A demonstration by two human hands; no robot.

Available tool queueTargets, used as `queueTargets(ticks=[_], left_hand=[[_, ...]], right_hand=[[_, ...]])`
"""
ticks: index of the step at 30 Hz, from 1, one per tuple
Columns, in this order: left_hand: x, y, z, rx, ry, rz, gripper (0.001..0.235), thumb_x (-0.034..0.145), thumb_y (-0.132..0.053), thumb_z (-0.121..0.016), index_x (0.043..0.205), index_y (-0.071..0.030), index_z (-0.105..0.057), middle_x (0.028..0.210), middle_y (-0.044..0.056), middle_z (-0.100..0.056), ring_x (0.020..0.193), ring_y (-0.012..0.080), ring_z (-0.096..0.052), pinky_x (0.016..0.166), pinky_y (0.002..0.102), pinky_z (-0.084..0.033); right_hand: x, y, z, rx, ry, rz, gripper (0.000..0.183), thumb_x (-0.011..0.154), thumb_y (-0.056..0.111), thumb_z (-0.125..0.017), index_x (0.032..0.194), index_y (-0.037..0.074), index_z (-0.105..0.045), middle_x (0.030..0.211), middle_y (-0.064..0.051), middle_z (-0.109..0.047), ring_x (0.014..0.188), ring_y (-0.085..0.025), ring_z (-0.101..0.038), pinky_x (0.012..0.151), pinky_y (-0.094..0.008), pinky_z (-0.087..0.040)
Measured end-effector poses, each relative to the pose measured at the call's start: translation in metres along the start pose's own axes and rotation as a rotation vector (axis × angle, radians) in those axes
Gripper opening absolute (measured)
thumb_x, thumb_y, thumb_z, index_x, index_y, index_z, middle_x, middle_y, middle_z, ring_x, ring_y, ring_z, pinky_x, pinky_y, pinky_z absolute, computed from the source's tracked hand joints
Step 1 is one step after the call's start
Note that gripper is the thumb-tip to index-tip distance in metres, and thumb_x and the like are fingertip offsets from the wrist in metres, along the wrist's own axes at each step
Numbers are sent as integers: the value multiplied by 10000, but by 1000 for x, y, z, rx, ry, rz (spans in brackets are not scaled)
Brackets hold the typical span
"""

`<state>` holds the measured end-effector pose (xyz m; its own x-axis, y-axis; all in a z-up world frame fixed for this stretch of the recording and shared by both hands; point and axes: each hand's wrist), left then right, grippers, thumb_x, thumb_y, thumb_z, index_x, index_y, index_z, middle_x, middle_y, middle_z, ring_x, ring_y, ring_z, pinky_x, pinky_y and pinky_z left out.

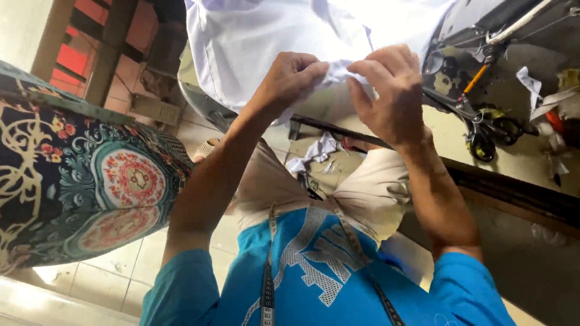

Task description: A person is preparing a white garment by folding and then cutting the fabric with scissors on a workbench.

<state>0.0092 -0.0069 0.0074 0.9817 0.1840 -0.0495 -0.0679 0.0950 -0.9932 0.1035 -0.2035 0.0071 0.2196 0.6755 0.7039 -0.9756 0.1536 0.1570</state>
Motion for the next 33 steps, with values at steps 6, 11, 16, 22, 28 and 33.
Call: queueTargets(ticks=[6,11,16,22,28,33], left_hand=[[-3,6,-6,17,5,-104,399,1033,-221,-577,643,-193,-497,605,-86,-393,553,42,-311,534,221,-251],[-8,1,-7,73,-39,-152,327,1011,-251,-606,700,-151,-602,647,-75,-490,612,40,-409,586,212,-316],[-7,3,-8,74,-64,-172,313,993,-228,-620,690,-163,-572,645,-83,-477,618,33,-405,585,214,-316],[-5,9,-8,75,-78,-192,324,996,-221,-629,683,-169,-565,642,-70,-501,595,39,-418,565,203,-333],[-4,16,-9,66,-65,-172,276,1003,-220,-630,742,-135,-660,635,-62,-510,564,42,-402,506,203,-295],[-2,19,-11,113,-81,-256,293,1008,-244,-641,736,-137,-660,642,-75,-495,595,36,-382,538,208,-275]], right_hand=[[2,-5,-20,124,140,-159,158,950,75,-882,947,22,-734,899,-120,-706,829,-252,-602,670,-367,-488],[-2,-6,-20,279,150,-194,111,974,-24,-811,913,-19,-719,840,-125,-692,739,-211,-597,616,-324,-509],[-8,-2,-13,281,180,-236,92,981,-2,-744,918,-15,-677,861,-124,-650,744,-216,-568,597,-322,-489],[-11,0,-1,408,273,-224,78,976,15,-660,902,-5,-673,825,-110,-626,668,-176,-520,549,-286,-427],[1,7,1,230,102,-188,298,1009,223,-823,1075,-32,-684,992,-164,-644,761,-231,-600,652,-366,-522],[-7,1,-23,105,62,-115,227,998,199,-863,973,-7,-771,876,-145,-719,774,-236,-647,627,-353,-542]])
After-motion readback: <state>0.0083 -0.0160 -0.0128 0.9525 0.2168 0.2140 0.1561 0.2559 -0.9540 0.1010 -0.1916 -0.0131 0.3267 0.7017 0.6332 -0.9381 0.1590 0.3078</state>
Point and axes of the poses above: each hand's wrist, its own x-axis towards the middle knuckle, its own z-axis out of the back of the hand, y = z × x
